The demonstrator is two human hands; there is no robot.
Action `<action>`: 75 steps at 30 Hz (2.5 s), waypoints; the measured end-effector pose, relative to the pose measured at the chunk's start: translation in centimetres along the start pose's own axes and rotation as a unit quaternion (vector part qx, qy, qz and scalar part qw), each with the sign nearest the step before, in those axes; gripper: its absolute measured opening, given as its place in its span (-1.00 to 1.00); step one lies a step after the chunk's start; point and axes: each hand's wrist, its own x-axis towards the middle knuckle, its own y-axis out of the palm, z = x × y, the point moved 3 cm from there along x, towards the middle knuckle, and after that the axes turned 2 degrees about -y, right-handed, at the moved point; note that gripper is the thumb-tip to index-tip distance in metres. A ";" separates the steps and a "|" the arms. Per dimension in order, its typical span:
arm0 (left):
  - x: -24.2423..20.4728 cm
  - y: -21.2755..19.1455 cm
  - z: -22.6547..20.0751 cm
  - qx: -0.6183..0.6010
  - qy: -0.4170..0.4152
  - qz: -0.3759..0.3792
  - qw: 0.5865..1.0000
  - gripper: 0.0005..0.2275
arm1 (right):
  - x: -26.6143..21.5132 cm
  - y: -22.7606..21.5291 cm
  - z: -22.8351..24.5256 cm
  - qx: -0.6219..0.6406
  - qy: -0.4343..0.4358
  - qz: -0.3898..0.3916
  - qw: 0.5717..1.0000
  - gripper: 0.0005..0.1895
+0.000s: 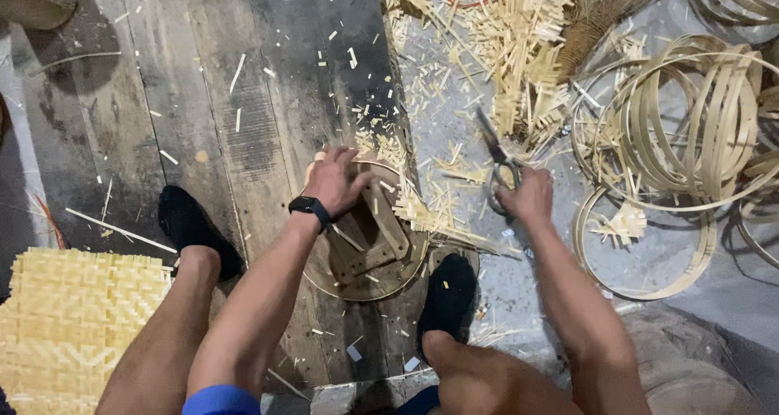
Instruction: The person places a circular bamboo frame onto a square woven mat, presses it down, and uses shears to trim the excess weave around the frame's edge. The person then flips the assembly, removes the frame, and sets the trimmed circular mat aside. This process is repeated for multiple mats.
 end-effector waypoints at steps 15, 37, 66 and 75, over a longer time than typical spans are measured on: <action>6.6 1.8 3.5 -0.052 -0.019 0.112 0.992 -0.68 | 3.3 -0.8 10.0 0.360 0.208 0.255 0.873 -0.52; 6.5 1.9 3.3 -0.107 -0.140 0.031 0.984 -0.72 | -3.9 8.8 12.2 0.397 0.212 0.259 0.855 -0.76; -14.4 14.4 23.4 -0.337 -0.334 -0.041 0.879 -0.72 | -11.9 6.5 12.6 0.488 0.272 0.277 0.781 -0.70; -15.8 17.0 22.3 -0.370 -0.433 -0.110 0.814 -0.68 | -10.3 5.6 13.1 0.425 0.285 0.234 0.827 -0.76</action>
